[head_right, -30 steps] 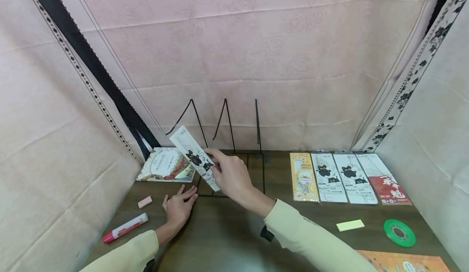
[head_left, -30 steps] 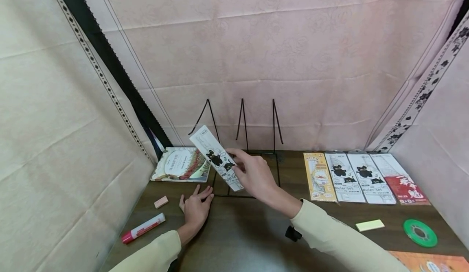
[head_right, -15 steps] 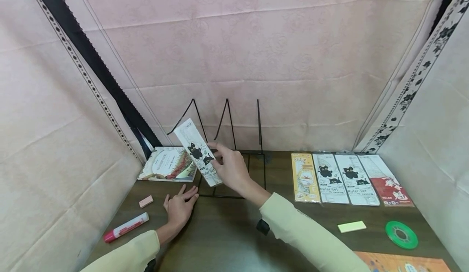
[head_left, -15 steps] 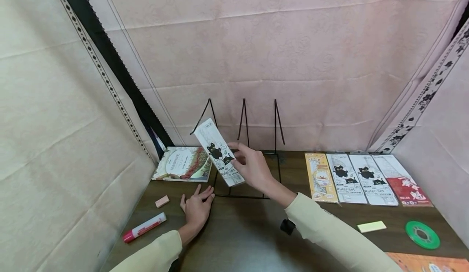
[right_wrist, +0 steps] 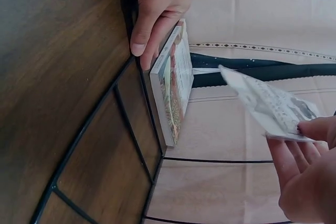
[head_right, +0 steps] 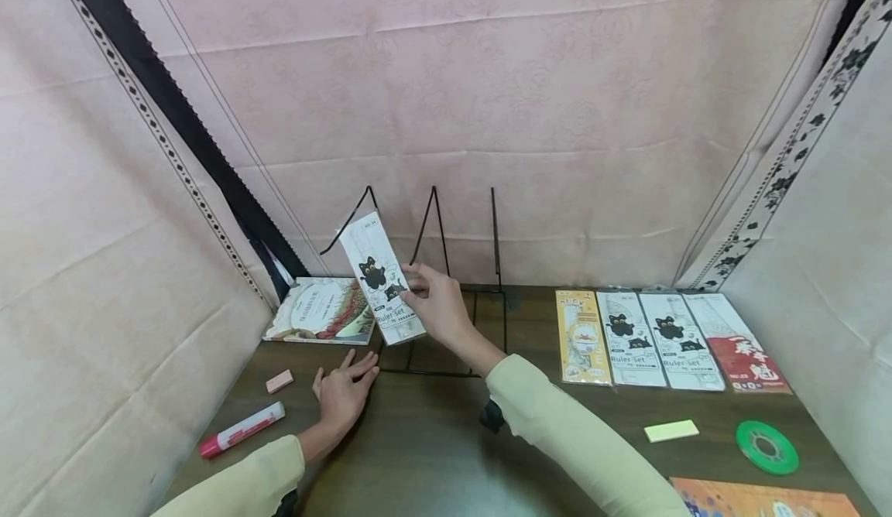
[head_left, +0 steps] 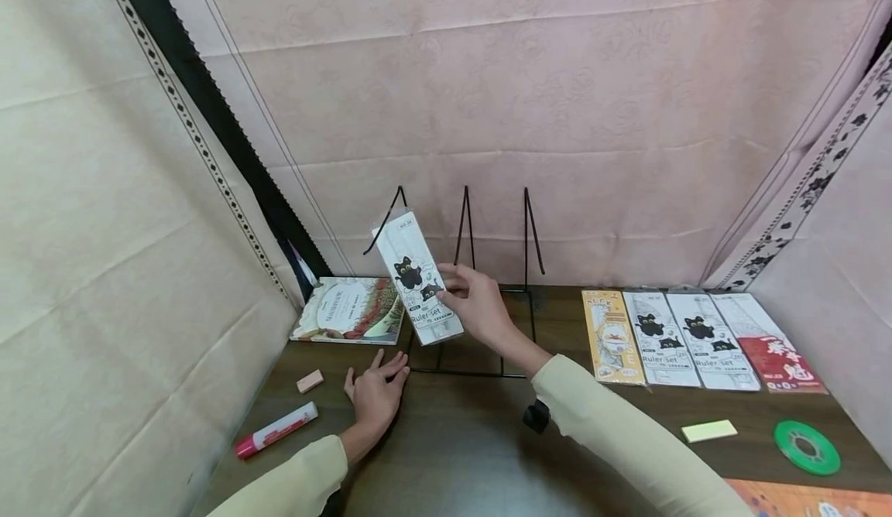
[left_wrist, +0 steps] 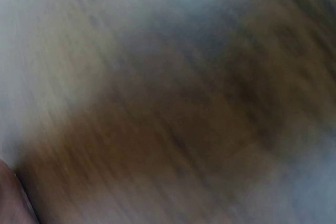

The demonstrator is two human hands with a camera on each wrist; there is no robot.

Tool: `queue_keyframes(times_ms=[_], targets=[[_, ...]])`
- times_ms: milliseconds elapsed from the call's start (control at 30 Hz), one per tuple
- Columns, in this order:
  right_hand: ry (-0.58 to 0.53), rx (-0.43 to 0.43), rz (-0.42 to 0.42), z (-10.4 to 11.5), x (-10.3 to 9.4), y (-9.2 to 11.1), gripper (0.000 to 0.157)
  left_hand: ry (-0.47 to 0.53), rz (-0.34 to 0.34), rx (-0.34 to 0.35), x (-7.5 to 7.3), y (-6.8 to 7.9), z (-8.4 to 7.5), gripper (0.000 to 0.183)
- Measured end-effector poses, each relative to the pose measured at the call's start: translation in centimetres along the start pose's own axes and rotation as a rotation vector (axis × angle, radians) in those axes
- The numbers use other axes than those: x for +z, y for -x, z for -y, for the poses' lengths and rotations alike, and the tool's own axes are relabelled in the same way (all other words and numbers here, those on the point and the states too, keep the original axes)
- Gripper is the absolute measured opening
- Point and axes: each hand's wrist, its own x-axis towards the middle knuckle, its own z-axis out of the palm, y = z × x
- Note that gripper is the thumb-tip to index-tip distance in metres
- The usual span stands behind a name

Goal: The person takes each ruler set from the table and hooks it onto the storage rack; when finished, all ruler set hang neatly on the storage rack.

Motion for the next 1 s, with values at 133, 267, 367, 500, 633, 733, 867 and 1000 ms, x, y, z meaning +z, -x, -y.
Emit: queue_keyframes(times_ms=[133,267,367,500,633,733,867,1000], targets=[[-0.049,0.022,-0.011,-0.4,0.5,-0.9,0.036,0.004,0.005,0.007,0.1,-0.1,0.0,0.026],[-0.064,0.034,-0.016,-0.6,1.0,-1.7,0.034,0.006,0.004,0.011,0.2,-0.2,0.1,0.026],[-0.086,0.056,-0.02,-0.8,1.5,-2.2,0.033,0.006,0.001,0.015,0.1,-0.1,0.1,0.026],[-0.139,0.101,-0.037,-1.3,2.4,-2.9,0.03,0.004,0.001,0.01,0.0,0.2,0.0,0.026],[-0.171,0.111,-0.036,-1.9,3.3,-3.5,0.024,-0.006,-0.002,0.003,0.0,0.3,-0.1,0.027],[-0.173,0.12,-0.042,-2.3,3.7,-3.8,0.02,0.0,-0.002,0.009,0.1,0.5,-0.2,0.026],[-0.186,0.133,-0.065,-2.5,3.9,-4.2,0.019,0.013,-0.009,0.011,0.2,0.5,-0.2,0.026],[-0.208,0.129,-0.07,-2.2,4.2,-5.1,0.019,0.008,-0.018,0.0,0.0,0.4,-0.1,0.027]])
